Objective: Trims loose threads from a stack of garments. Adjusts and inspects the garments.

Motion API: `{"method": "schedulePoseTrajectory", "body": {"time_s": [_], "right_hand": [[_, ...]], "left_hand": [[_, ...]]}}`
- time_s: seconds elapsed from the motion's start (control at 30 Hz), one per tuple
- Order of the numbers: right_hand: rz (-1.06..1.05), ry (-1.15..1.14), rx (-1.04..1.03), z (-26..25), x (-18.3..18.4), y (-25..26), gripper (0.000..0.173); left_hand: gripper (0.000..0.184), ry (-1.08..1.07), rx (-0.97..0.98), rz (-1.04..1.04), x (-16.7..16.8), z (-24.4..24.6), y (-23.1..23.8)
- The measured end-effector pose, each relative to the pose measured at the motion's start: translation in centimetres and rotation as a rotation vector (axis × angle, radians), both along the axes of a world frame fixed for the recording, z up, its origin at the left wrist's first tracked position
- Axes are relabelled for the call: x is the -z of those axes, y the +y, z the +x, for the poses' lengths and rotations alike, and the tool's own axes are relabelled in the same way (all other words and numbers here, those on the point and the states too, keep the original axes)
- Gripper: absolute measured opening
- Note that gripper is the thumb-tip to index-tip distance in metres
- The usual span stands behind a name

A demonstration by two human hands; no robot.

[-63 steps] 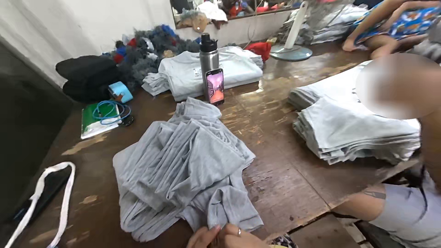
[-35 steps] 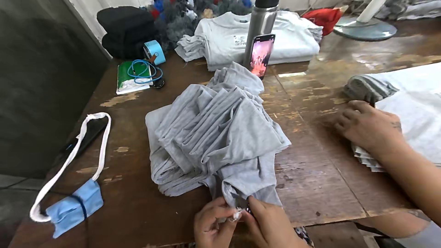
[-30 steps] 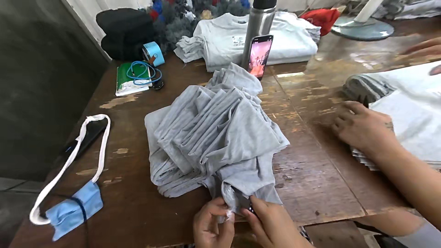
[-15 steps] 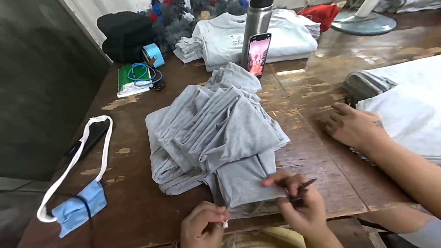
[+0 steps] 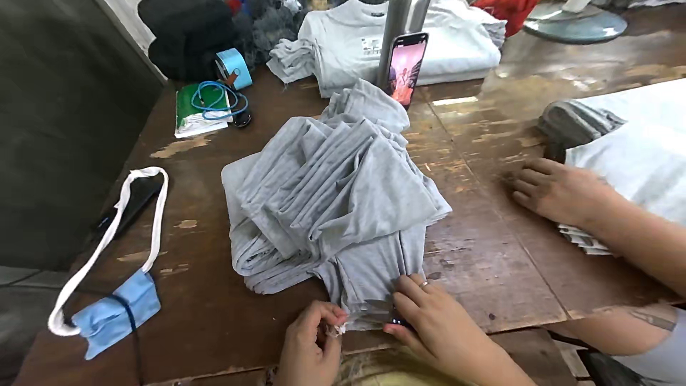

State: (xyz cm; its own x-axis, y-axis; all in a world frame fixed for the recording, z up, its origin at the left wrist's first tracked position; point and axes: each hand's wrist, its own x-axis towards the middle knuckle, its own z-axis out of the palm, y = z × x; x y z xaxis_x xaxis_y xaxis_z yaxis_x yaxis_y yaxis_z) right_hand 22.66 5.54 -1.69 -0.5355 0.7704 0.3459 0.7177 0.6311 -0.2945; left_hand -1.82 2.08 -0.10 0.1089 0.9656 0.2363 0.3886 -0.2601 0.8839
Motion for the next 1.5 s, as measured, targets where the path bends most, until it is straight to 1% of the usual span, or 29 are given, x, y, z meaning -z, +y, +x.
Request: {"method": "schedulePoseTrajectory", "body": {"time_s": [0.13, 0.43, 0.57, 0.73, 0.97, 1.0, 1.03, 1.07, 1.13, 1.17, 1.2, 1.23, 1.3, 1.33, 1.4, 1.43, 1.5], "right_hand": [[0.011, -0.069, 0.016, -0.5, -0.2, -0.3, 0.055], [0.026, -0.076, 0.016, -0.4, -0.2, -0.4, 0.056], [0.030, -0.071, 0.033, -0.6, -0.1, -0.4, 0.053], [0.013, -0.071, 0.022, -0.4, -0.2, -0.4, 0.052], [0.018, -0.065, 0.071, -1.4, -0.2, -0.4, 0.051], [0.007, -0.059, 0.063, -1.4, -0.2, -0.4, 0.050], [-0.014, -0.047, 0.048, -1.2, -0.2, -0.3, 0.051], [-0.043, -0.024, 0.028, -0.9, -0.3, -0.2, 0.052], [-0.114, 0.060, -0.012, -0.3, -0.4, 0.1, 0.056], [-0.145, 0.099, -0.021, 0.0, -0.6, 0.3, 0.057], [-0.163, 0.134, -0.019, 0.1, -0.8, 0.6, 0.057], [-0.177, 0.161, -0.008, 0.1, -0.9, 0.8, 0.057], [-0.198, 0.189, 0.023, -0.1, -1.1, 1.2, 0.056], [-0.201, 0.191, 0.037, -0.3, -1.2, 1.4, 0.054], [-0.204, 0.178, 0.052, -0.6, -1.3, 1.5, 0.054], [-0.205, 0.170, 0.051, -0.7, -1.3, 1.6, 0.053], [-0.208, 0.156, 0.037, -0.6, -1.3, 1.5, 0.053]], "left_hand": [[0.011, -0.046, 0.038, 0.041, 0.4, 0.5, 0.0], [0.012, -0.131, 0.055, 0.042, 0.6, 0.6, 0.2], [0.014, -0.165, 0.077, 0.020, 0.3, 0.6, 0.0], [0.013, -0.169, 0.073, 0.017, 0.2, 0.4, 0.0], [0.012, -0.167, 0.109, 0.027, 0.0, 0.4, -0.1], [0.010, -0.169, 0.161, 0.019, -0.2, 0.0, -0.1], [0.010, -0.161, 0.259, -0.003, -0.6, -0.6, -0.2], [0.019, -0.145, 0.405, -0.037, -1.2, -1.5, -0.2], [0.043, -0.055, 0.732, -0.100, -2.4, -2.9, 0.3], [0.048, -0.026, 0.805, -0.097, -2.8, -3.1, 0.6], [0.045, -0.036, 0.782, -0.078, -3.0, -3.0, 0.8], [0.039, -0.053, 0.679, -0.043, -3.0, -2.6, 1.0], [0.023, -0.005, 0.339, 0.081, -2.7, -1.0, 1.6], [0.020, 0.070, 0.171, 0.157, -2.3, 0.0, 2.3], [0.022, 0.267, -0.075, 0.268, -1.4, 1.6, 3.7], [0.027, 0.346, -0.133, 0.273, -1.1, 2.1, 4.2], [0.036, 0.421, -0.159, 0.216, -0.8, 2.7, 4.5]]}}
